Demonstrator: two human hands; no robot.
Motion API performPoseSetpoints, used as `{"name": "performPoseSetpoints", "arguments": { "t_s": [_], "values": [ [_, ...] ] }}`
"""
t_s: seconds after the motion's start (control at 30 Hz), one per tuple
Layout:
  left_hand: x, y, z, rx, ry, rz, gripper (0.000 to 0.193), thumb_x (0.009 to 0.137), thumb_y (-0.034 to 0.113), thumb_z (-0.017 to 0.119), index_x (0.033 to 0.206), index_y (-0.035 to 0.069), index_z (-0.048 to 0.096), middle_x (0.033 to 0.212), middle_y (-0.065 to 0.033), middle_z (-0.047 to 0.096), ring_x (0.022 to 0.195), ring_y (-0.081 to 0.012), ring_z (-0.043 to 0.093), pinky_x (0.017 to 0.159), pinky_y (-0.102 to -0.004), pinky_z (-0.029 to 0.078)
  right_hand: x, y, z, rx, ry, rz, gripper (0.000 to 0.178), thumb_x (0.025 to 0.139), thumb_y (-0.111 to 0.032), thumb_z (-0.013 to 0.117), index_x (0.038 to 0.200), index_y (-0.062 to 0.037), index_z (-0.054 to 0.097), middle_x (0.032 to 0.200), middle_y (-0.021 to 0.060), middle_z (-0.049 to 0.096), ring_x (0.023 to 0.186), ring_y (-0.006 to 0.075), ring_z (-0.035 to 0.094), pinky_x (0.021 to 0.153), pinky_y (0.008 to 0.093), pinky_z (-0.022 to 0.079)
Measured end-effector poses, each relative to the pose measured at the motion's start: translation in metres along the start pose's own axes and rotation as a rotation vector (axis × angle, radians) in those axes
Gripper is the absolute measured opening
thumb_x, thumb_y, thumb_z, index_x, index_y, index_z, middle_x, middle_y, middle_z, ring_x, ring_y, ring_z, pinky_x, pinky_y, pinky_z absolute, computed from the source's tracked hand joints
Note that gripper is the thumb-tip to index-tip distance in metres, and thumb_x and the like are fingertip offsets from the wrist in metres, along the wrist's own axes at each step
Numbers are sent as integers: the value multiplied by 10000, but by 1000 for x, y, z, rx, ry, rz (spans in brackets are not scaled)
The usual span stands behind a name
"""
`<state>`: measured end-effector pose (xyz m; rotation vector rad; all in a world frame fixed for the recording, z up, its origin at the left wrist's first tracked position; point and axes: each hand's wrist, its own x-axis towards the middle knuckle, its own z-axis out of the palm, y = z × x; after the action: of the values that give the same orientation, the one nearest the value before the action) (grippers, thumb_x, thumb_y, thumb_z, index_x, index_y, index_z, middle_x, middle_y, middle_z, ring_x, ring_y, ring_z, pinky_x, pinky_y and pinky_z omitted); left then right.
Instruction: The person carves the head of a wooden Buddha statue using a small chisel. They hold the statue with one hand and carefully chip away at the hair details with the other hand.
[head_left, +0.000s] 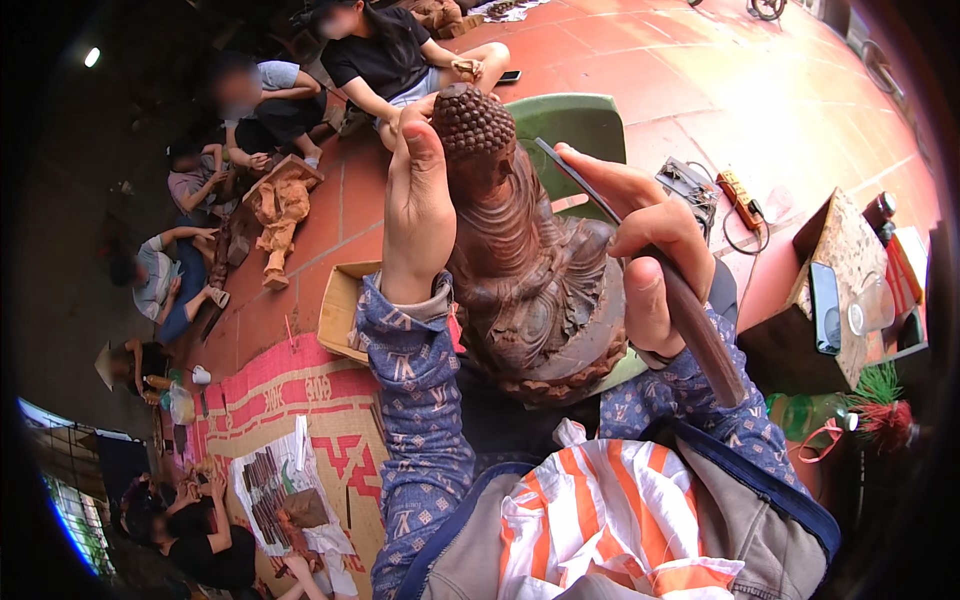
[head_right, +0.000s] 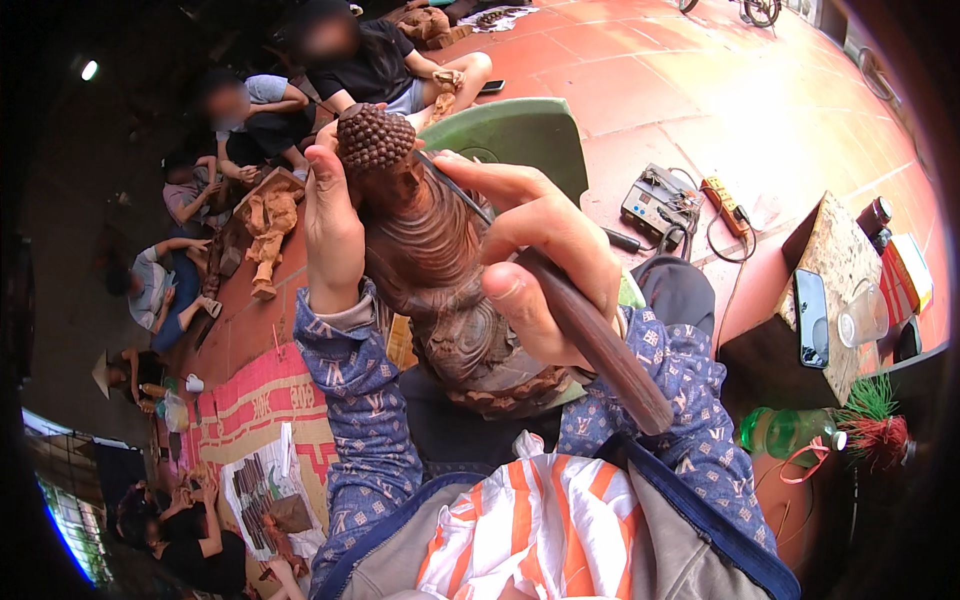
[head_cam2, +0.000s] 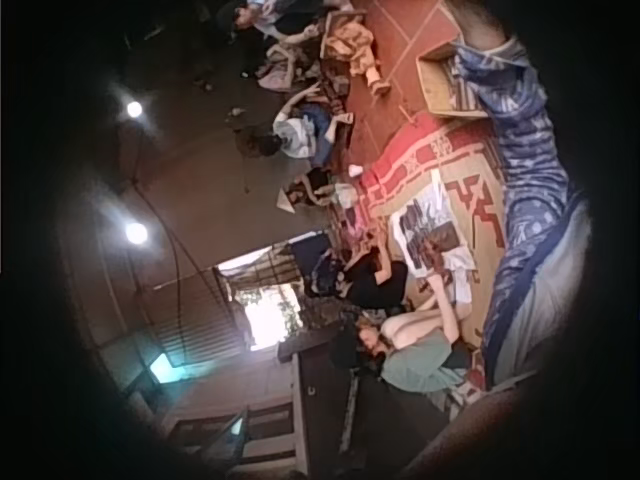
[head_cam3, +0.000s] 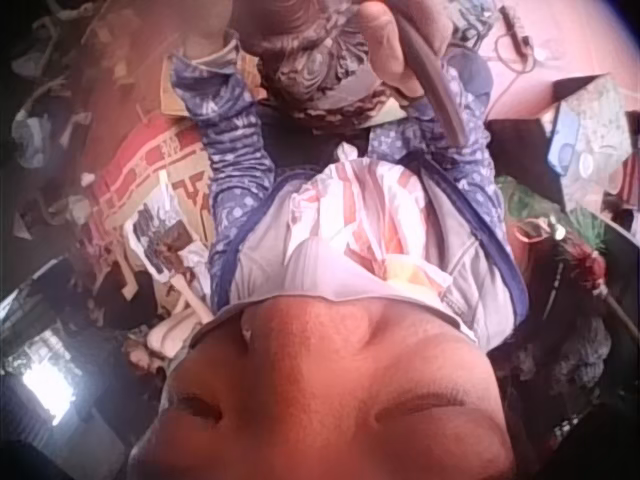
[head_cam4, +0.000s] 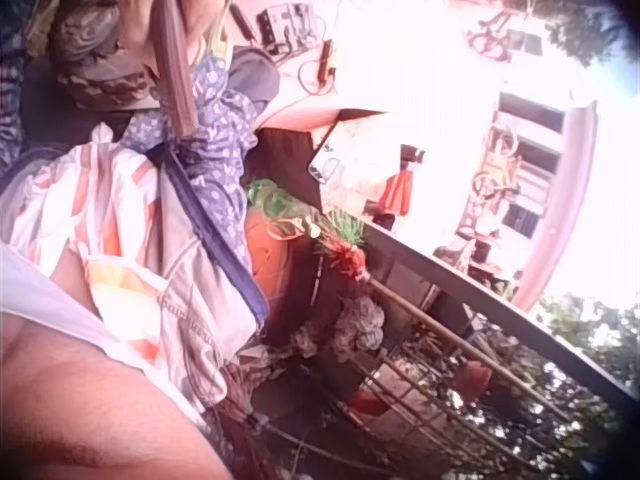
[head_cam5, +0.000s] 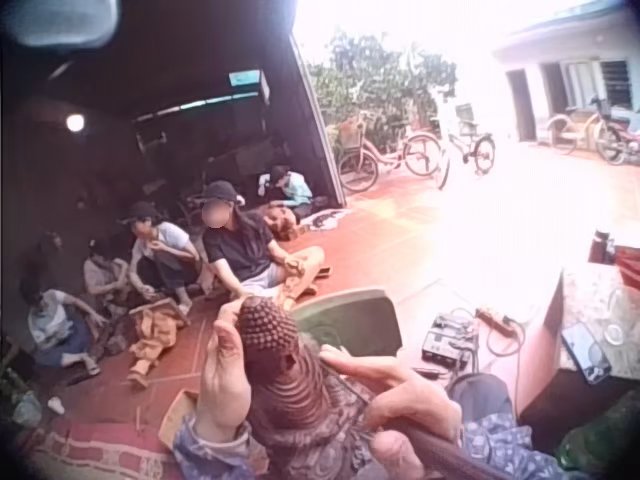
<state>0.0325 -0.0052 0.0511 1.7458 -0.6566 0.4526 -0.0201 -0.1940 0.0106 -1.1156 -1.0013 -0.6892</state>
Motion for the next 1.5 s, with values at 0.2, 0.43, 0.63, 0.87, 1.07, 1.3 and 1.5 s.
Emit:
{"name": "performPoseSetpoints", "arguments": {
  "t_s": [0.2,0.43,0.63,0.87,1.07,1.3,1.5],
  "values": [
    [-1,1,6,-219,-77,87,1111,560,567,800,1391,48,277,1127,-97,565,995,-192,600,882,-317,515,0,12,20,-345,-237,-83,338,896,-269,631,820,46,533,1271,410,412,1233,509,440,1018,517,373],
    [-2,-3,-2,-216,-128,45,1058,585,434,854,1387,57,276,1147,-110,569,988,-184,604,872,-302,521,-3,19,34,-367,-161,-109,239,782,-94,720,754,26,515,1307,379,387,1237,521,420,1037,519,367],
    [-1,-2,-4,-215,-156,63,987,611,361,865,1372,68,309,1160,-93,569,990,-184,604,879,-301,518,-1,18,34,-425,-209,-126,259,770,-77,724,725,33,494,1314,387,368,1235,542,407,1044,533,350],
    [-3,5,-2,-258,-177,35,981,632,415,833,1380,61,306,1222,-77,527,1026,-155,575,902,-291,495,-3,15,45,-506,-131,-124,286,762,-67,733,701,30,470,1277,401,391,1217,543,424,1037,544,352],
    [-3,3,-2,-256,-198,29,1010,638,506,786,1388,44,291,1325,-76,454,1042,-153,557,898,-298,488,-3,14,54,-534,-63,-133,283,779,-81,723,698,32,477,1257,405,404,1195,541,448,1023,539,371],
    [-4,2,-3,-221,-194,3,1029,647,534,770,1390,36,260,1358,-83,417,1108,-161,511,954,-305,443,-3,18,64,-470,53,-134,284,809,-117,710,697,40,501,1240,399,425,1165,526,489,1003,520,400],
    [-4,1,-1,-234,-176,33,1079,582,550,786,1372,24,273,1375,-88,408,1151,-168,486,982,-308,417,-7,21,66,-217,167,-58,284,844,-165,691,745,40,521,1243,380,441,1229,483,458,1010,504,394]
  ]
}}
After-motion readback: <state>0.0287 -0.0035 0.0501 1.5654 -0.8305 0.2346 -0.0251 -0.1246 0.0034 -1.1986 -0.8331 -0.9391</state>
